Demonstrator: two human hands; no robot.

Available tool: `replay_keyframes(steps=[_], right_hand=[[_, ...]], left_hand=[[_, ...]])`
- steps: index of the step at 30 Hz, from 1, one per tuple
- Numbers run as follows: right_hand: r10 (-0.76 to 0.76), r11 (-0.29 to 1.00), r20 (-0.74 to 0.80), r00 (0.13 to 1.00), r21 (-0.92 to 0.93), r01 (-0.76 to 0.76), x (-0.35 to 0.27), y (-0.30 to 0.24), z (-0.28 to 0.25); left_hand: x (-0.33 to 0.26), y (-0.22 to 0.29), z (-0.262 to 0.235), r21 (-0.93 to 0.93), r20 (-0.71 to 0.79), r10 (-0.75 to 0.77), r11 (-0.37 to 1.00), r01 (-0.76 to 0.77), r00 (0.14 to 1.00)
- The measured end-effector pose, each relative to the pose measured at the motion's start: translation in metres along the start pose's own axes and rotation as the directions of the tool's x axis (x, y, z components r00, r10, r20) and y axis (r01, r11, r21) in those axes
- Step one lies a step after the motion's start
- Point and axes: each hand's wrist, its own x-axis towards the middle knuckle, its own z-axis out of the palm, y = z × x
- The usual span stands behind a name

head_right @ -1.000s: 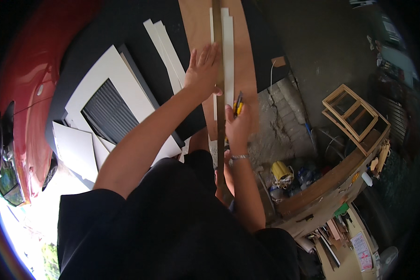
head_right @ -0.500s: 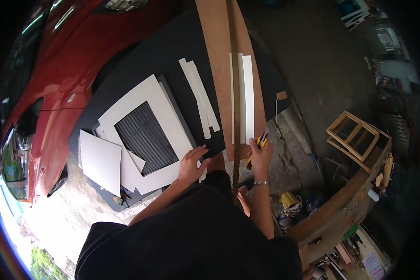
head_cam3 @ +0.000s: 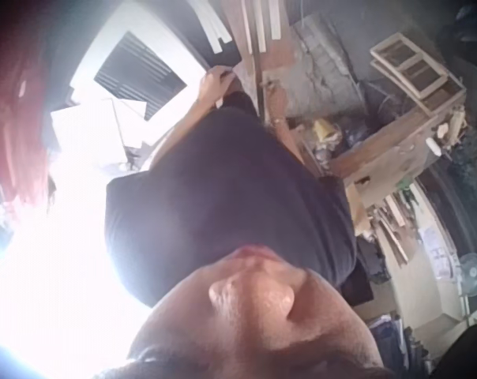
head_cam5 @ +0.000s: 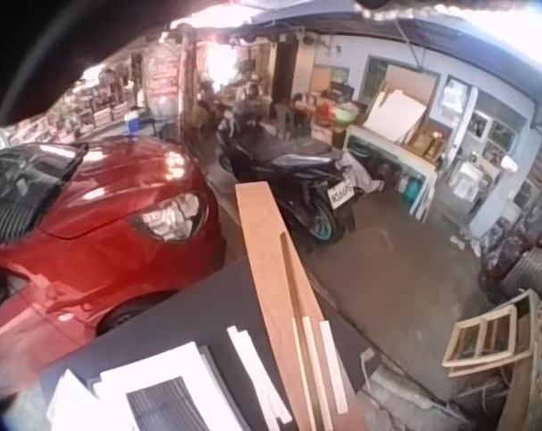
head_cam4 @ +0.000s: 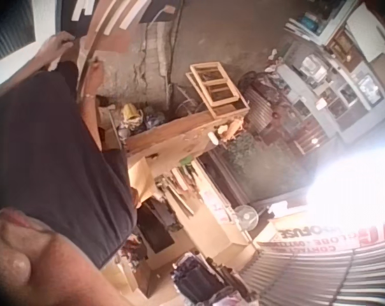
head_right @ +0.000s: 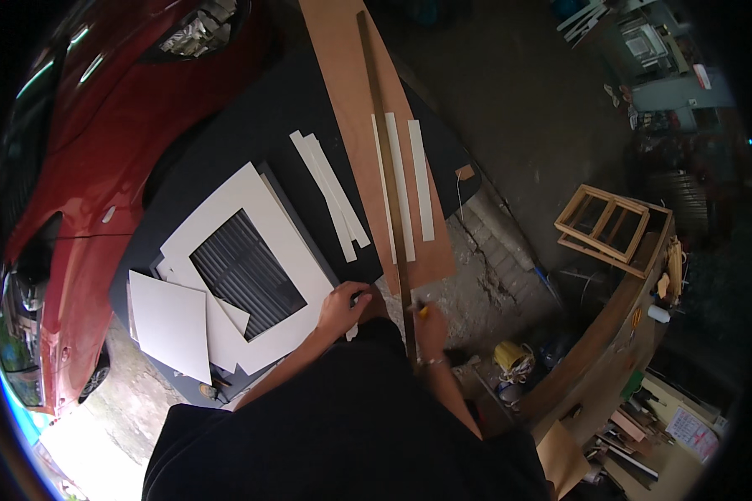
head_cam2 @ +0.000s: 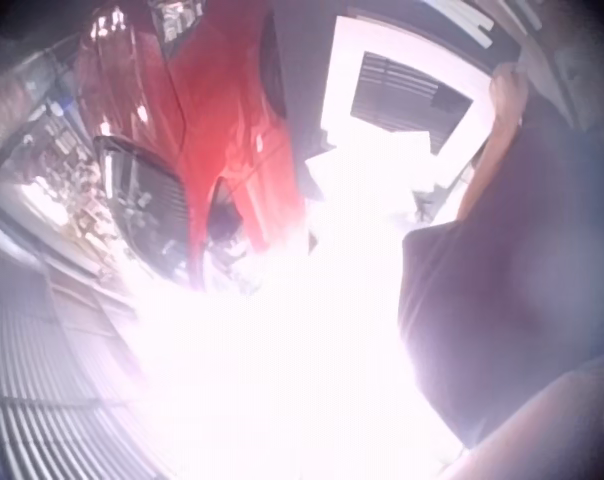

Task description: The person uses a utility knife and a straightedge to cut white and black rectangular sheets into strips on a workbench. They repeatedly align the straightedge, score the material, and separate the cut pieces. A second person is visible nearby handling cardboard.

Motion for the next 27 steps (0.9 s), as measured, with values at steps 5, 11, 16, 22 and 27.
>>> replay_keyframes(steps=[5,11,16,22,27], right_hand=[[-0.125,0.992,-0.126,0.984,-0.049,0.12,-0.02,-0.007,0.042],[-0.01,0.995,-0.174,0.985,0.094,0.026,-0.015,0.018,0.02],[-0.115,0.973,-0.271,0.956,0.161,0.163,0.018,0.07,-0.029],[-0.283,0.948,-0.247,0.927,0.075,0.309,0.138,0.082,-0.064],[-0.324,0.939,-0.208,0.923,0.045,0.34,0.215,0.101,-0.072]], left_hand=[[-0.005,-0.002,0.009,-0.01,0.028,-0.033,0.999,0.034,0.999],[0.006,-0.009,0.045,-0.016,-0.073,-0.067,0.998,0.066,0.995],[0.016,0.012,0.075,-0.065,-0.043,-0.286,0.957,0.283,0.957],[0.033,0.024,0.11,-0.132,-0.136,-0.341,0.937,0.324,0.93],[0.053,0.052,0.109,0.278,-0.446,-0.067,0.937,0.21,0.893]])
